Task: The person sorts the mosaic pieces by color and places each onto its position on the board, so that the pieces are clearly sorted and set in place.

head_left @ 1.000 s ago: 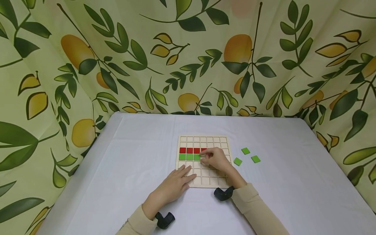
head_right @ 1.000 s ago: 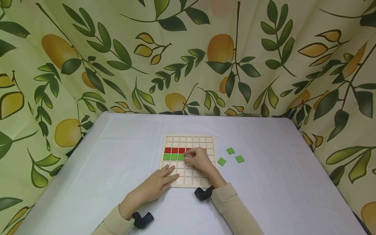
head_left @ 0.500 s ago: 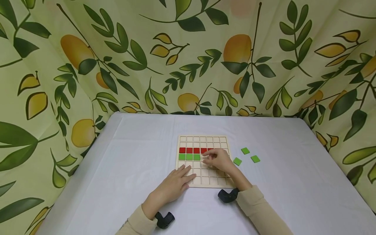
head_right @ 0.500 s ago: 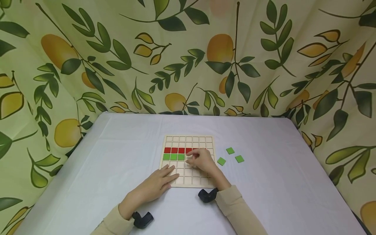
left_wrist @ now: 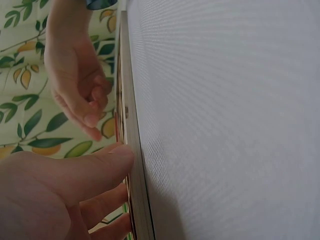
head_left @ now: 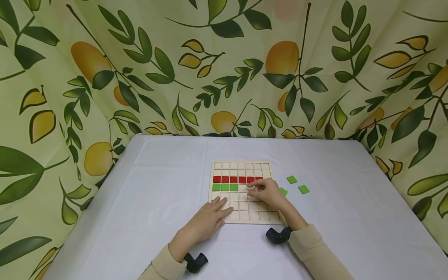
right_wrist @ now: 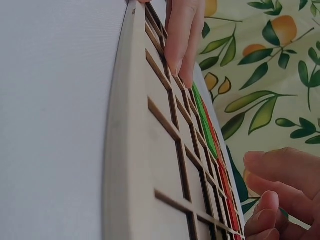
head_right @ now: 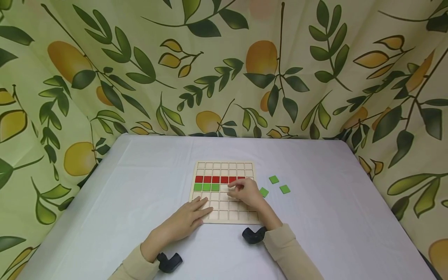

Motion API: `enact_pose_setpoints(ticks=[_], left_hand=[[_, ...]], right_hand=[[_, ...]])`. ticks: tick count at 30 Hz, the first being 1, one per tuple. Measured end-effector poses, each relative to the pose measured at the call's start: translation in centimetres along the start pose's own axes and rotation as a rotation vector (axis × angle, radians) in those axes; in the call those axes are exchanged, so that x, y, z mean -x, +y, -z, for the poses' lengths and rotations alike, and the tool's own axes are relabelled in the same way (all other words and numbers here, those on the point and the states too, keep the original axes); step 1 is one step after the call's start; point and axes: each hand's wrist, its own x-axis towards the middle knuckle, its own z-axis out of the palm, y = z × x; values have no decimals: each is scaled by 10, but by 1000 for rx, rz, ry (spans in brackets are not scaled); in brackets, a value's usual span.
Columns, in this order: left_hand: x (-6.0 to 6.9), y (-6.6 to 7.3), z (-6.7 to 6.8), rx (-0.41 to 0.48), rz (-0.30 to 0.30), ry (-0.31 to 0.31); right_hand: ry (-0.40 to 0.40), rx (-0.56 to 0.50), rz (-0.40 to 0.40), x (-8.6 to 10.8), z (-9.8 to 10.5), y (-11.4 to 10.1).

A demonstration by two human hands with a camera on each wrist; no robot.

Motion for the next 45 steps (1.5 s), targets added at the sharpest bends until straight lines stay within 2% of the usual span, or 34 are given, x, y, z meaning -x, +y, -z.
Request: enact_pose_setpoints(ticks=[10,25,37,45], left_hand=[[1,1,0,3,-3,2],[2,2,1,28,0,10],[1,1,0,35,8,7],[1,1,0,24,8,8]], right_hand=[[4,-15,8,8,10,7],[18,-75,-104,17,26,19],[31,-72,-123,23,40,27],[37,-114,-133,27,49,31]])
